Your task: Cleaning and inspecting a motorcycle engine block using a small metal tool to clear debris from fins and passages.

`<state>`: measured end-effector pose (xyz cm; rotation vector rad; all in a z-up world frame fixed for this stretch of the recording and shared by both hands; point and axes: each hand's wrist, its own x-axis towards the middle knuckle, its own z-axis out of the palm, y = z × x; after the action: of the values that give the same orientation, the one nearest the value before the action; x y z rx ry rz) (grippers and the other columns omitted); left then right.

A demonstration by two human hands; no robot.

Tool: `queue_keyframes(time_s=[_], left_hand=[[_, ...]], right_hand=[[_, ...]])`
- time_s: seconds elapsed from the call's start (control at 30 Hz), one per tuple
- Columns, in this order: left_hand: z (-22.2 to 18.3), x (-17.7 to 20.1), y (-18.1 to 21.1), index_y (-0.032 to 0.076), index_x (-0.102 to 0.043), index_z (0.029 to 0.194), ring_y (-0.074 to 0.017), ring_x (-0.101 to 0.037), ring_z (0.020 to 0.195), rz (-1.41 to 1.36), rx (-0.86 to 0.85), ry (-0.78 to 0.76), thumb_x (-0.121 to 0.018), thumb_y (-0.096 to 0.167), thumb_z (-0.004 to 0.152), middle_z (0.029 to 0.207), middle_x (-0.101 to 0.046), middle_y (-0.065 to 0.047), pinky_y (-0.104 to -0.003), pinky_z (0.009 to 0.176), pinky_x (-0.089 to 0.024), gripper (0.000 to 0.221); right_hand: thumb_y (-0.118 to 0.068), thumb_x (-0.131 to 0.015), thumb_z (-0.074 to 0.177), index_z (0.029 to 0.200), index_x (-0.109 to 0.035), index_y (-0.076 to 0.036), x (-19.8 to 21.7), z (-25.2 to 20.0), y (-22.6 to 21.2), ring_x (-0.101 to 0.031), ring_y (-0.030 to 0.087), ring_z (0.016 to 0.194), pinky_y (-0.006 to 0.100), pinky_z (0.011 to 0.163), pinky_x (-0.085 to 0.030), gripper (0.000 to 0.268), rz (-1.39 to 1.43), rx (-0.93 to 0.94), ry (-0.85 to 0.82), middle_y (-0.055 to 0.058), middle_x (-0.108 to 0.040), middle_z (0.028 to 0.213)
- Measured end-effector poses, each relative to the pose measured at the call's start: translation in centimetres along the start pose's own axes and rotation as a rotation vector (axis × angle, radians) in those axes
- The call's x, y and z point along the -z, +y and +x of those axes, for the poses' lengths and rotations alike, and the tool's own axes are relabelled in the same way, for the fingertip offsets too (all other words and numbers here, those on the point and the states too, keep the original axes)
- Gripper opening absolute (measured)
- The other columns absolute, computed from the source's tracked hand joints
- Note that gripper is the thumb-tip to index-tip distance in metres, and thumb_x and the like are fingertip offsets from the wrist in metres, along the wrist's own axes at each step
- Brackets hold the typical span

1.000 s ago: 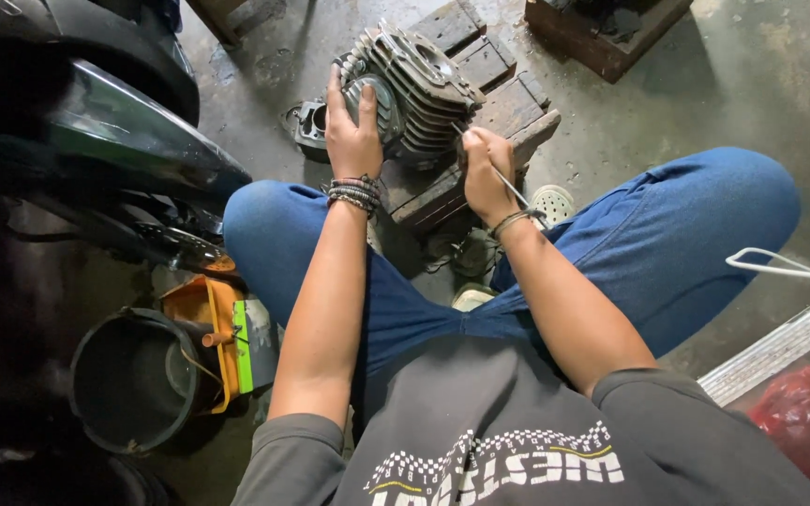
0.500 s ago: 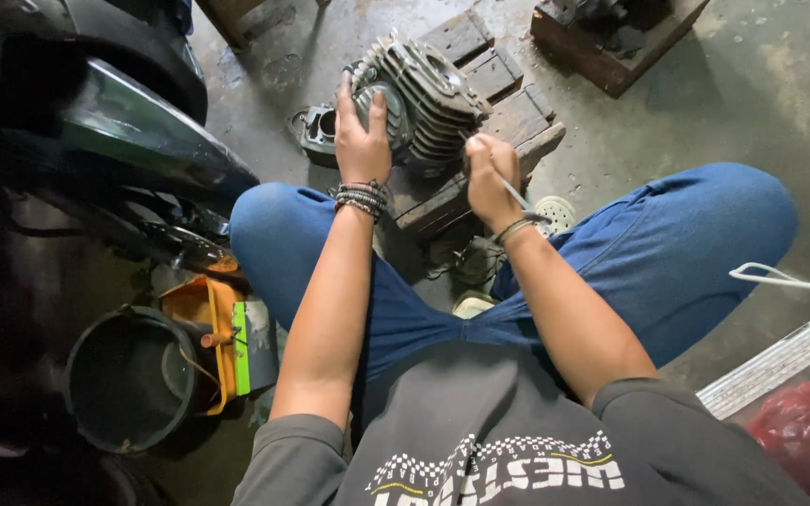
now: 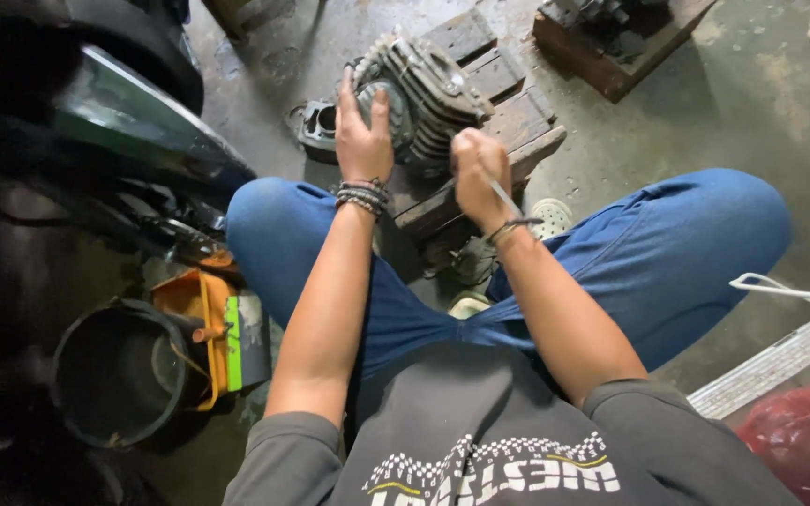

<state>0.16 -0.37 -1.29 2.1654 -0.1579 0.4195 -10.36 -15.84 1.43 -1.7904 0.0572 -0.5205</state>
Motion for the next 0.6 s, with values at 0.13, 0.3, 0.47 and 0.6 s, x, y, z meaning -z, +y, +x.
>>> queue_keyframes(time_s=[0.13, 0.3, 0.47, 0.6], left_hand=[[0.4, 0.4, 0.6, 0.014, -0.034, 0.155, -0.0376, -0.061, 0.130, -0.021, -0.028, -0.008, -0.042, 0.057, 0.103, 0.151, -0.052, -0.022, -0.041, 0.103, -0.052, 0.068], [-0.3, 0.3, 0.5, 0.011, -0.035, 0.154, -0.0378, -0.060, 0.132, -0.024, -0.008, -0.007, -0.043, 0.056, 0.102, 0.150, -0.052, -0.023, -0.041, 0.106, -0.049, 0.069], [0.0, 0.3, 0.8, 0.012, -0.034, 0.154, -0.0371, -0.062, 0.129, -0.022, 0.005, -0.019, -0.041, 0.059, 0.101, 0.148, -0.053, -0.023, -0.040, 0.103, -0.051, 0.072], [-0.1, 0.5, 0.6, 0.012, -0.032, 0.155, -0.0376, -0.061, 0.130, -0.005, 0.026, -0.028, -0.038, 0.061, 0.101, 0.150, -0.051, -0.024, -0.041, 0.104, -0.051, 0.073]], right_hand=[[-0.018, -0.044, 0.099, 0.072, -0.045, -0.006, 0.0, 0.6, 0.7, -0.036, 0.013, 0.068, 0.029, 0.065, -0.035, 0.029, 0.147, -0.054, 0.052, -0.001, -0.043, 0.069], [-0.018, -0.043, 0.101, 0.070, -0.050, -0.006, -0.4, 0.0, -0.1, -0.043, 0.014, 0.062, 0.028, 0.062, -0.040, 0.034, 0.190, -0.042, -0.059, 0.002, -0.050, 0.066], [-0.018, -0.044, 0.100, 0.069, -0.049, -0.007, -0.3, 0.0, -1.0, -0.042, 0.012, 0.060, 0.027, 0.059, -0.039, 0.034, 0.169, -0.108, -0.029, 0.000, -0.050, 0.064], [-0.017, -0.045, 0.099, 0.071, -0.045, -0.007, 0.1, -0.2, 2.9, -0.037, 0.013, 0.066, 0.029, 0.063, -0.036, 0.030, 0.127, -0.110, 0.052, -0.001, -0.044, 0.068]])
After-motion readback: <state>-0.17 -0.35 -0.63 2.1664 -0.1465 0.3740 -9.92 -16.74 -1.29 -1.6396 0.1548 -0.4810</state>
